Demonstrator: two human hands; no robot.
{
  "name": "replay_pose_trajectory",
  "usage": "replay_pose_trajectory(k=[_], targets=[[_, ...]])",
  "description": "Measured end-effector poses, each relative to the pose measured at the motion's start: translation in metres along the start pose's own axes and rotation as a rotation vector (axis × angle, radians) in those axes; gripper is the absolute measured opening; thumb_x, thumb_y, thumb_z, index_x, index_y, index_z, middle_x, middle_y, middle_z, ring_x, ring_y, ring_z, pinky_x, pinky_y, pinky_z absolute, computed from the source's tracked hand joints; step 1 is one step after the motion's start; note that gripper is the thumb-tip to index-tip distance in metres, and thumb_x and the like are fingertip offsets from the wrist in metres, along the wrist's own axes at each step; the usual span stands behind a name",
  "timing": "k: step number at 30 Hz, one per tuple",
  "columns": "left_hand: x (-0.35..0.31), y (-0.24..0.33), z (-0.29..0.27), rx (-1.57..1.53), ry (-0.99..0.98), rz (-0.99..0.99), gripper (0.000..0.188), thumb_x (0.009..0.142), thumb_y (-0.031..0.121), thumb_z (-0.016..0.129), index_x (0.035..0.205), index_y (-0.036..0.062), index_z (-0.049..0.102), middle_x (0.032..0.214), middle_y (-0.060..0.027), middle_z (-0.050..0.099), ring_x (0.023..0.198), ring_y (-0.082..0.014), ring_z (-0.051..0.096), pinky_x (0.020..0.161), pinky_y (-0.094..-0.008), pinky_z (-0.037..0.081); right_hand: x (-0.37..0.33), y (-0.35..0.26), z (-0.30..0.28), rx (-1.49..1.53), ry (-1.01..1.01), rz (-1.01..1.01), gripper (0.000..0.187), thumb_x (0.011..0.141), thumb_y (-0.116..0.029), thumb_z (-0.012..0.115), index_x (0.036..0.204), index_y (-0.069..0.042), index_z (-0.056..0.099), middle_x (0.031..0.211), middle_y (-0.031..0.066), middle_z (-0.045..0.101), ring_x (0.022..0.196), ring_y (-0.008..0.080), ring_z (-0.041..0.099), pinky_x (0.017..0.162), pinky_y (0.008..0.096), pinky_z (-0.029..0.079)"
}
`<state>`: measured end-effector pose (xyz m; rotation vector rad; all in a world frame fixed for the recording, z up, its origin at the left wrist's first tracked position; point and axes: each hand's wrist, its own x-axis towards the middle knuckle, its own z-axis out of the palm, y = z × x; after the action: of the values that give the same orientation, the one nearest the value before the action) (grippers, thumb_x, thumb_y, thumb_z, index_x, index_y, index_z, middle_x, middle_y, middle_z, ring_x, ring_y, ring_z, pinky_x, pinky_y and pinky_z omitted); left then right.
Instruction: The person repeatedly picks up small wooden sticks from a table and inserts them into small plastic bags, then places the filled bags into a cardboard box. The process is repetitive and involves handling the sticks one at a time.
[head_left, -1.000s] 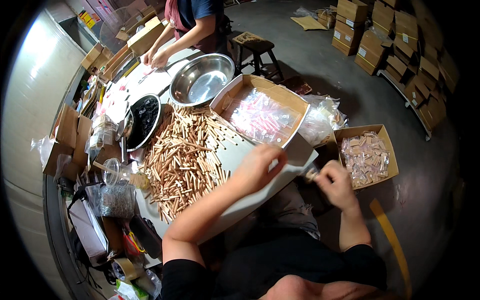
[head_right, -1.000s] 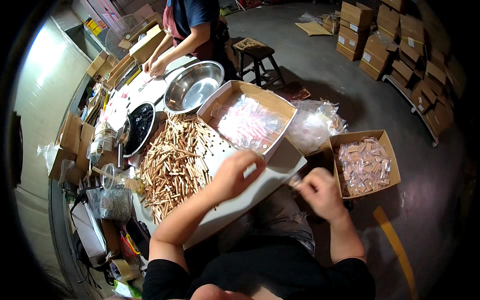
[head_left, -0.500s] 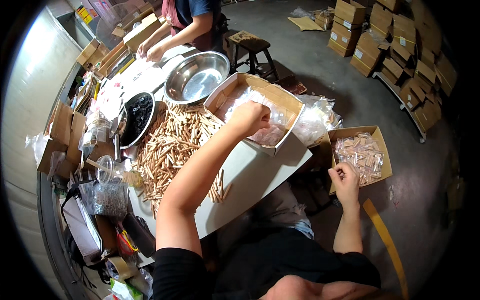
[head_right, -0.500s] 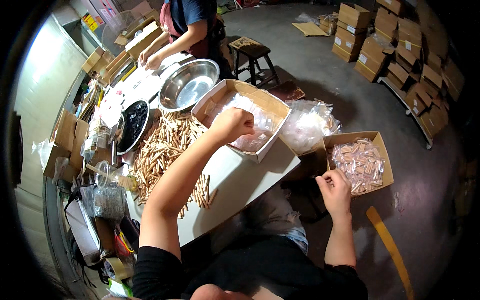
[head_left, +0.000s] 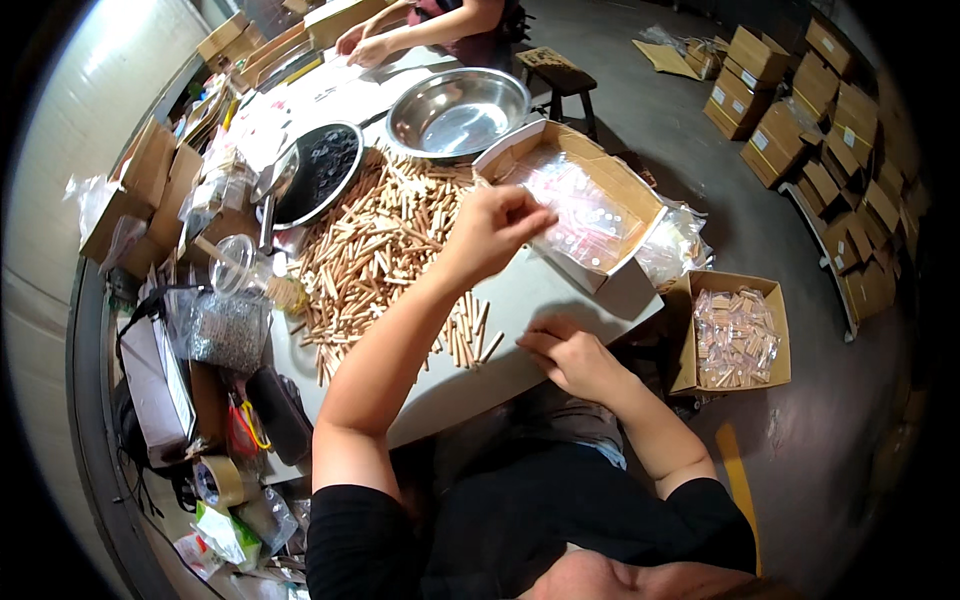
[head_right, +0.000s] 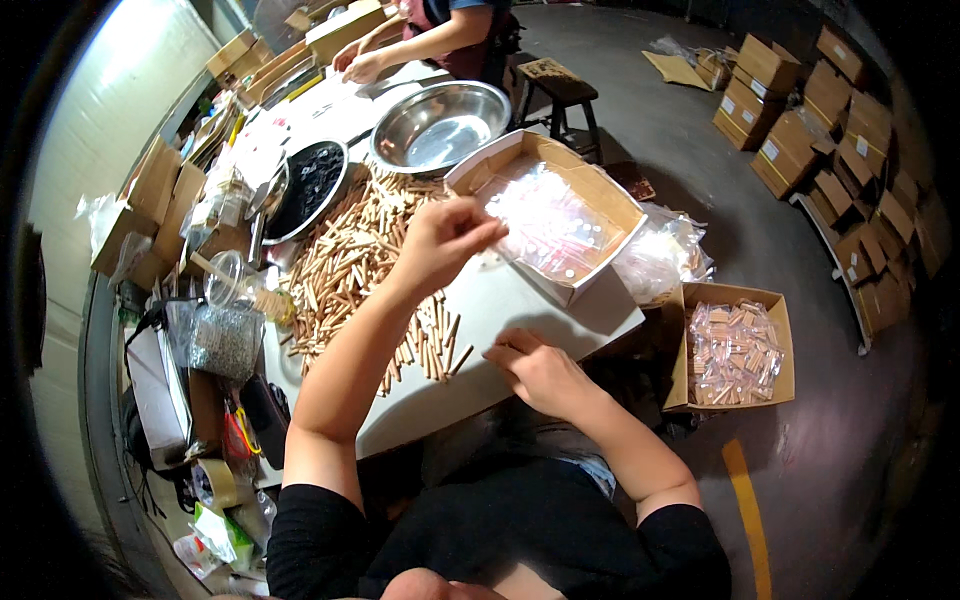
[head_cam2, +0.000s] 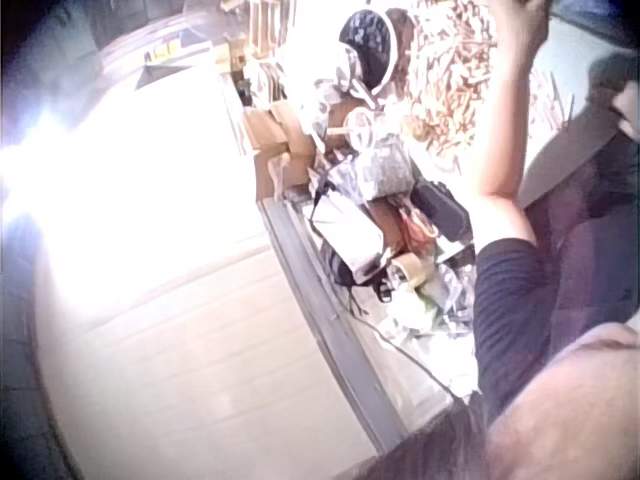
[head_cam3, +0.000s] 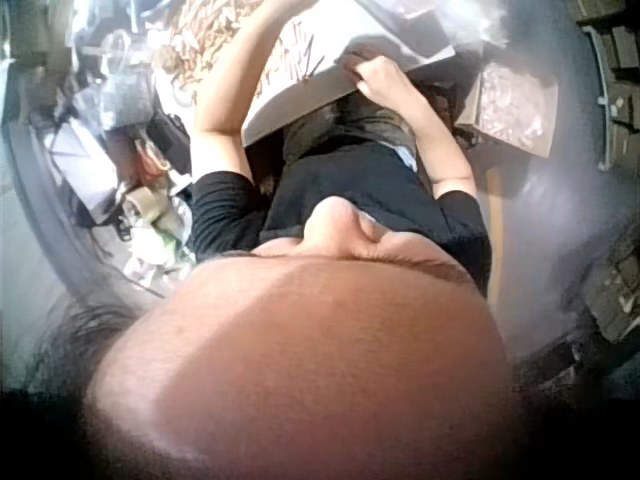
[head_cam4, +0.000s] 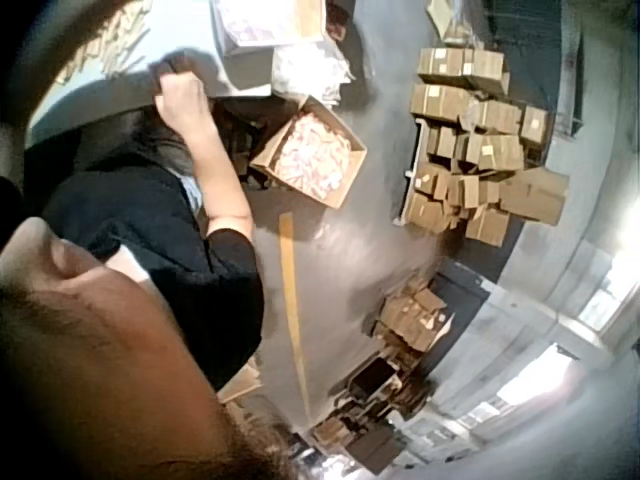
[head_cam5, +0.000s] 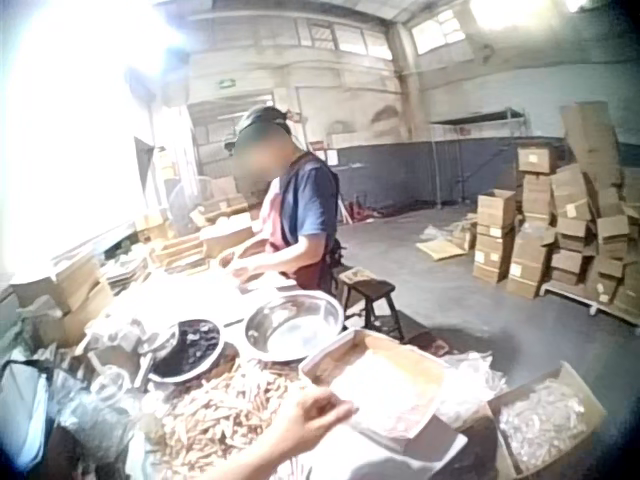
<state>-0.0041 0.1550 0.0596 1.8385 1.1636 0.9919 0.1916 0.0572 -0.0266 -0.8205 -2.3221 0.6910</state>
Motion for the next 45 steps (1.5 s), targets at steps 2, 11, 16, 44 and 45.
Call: replay_pose_trajectory(k=[2, 11, 16, 44, 45], targets=[[-0.043, 0.009, -0.012, -0.07, 0.042, -0.121, 0.015, 0.086, 0.01, 0.075, 0.078, -0.0002, 0.068, 0.065, -0.0016, 0.061, 0.058, -0.0049, 0.051, 0.051, -0.0221, 0.037, 0.016, 0.007, 0.017, -0.029, 0.0, -0.1, 0.044, 0.079, 0.0, 0.065, 0.122, -0.006, 0.057, 0.122, 0.0172, 0.053, 0.107, 0.0375, 0.054, 0.091, 0.0445, 0.049], [-0.218, -0.029, -0.013, -0.712, 0.089, -0.209, 0.017, 0.09, 0.002, 0.066, 0.106, -0.0013, 0.072, 0.099, -0.0066, 0.062, 0.093, -0.0141, 0.058, 0.083, -0.0281, 0.047, 0.062, 0.007, 0.033, -0.061, -0.17, -0.121, 0.056, 0.072, -0.007, 0.064, 0.126, 0.004, 0.056, 0.131, 0.023, 0.049, 0.121, 0.0407, 0.047, 0.105, 0.0451, 0.042], [-0.259, -0.031, 0.036, -1.179, -0.072, -0.304, 0.018, 0.079, -0.002, 0.077, 0.076, 0.0025, 0.06, 0.095, -0.017, 0.069, 0.092, -0.0249, 0.067, 0.082, -0.0356, 0.054, 0.063, 0.004, 0.027, -0.075, -0.173, -0.133, 0.051, 0.072, -0.008, 0.064, 0.122, 0.004, 0.059, 0.133, 0.0238, 0.05, 0.124, 0.041, 0.047, 0.106, 0.0448, 0.041], [-0.232, -0.051, 0.108, -1.367, -0.275, -0.529, 0.041, 0.091, 0.024, 0.073, 0.122, 0.0068, 0.053, 0.103, 0.001, 0.055, 0.098, -0.0089, 0.053, 0.087, -0.0255, 0.046, 0.004, -0.037, -0.014, 0.415, -0.477, -0.105, 0.029, 0.078, -0.002, 0.071, 0.108, -0.004, 0.07, 0.114, 0.0142, 0.064, 0.098, 0.0318, 0.064, 0.087, 0.0372, 0.052], [-0.229, -0.045, 0.099, -1.292, -0.328, -0.475, 0.042, 0.092, 0.025, 0.072, 0.123, 0.006, 0.051, 0.105, 0.002, 0.053, 0.099, -0.0083, 0.051, 0.088, -0.0238, 0.043, 0.005, -0.04, -0.017, 0.351, -0.431, -0.157, 0.025, 0.079, -0.005, 0.071, 0.104, -0.005, 0.07, 0.113, 0.0132, 0.063, 0.101, 0.0324, 0.062, 0.088, 0.0382, 0.051]])
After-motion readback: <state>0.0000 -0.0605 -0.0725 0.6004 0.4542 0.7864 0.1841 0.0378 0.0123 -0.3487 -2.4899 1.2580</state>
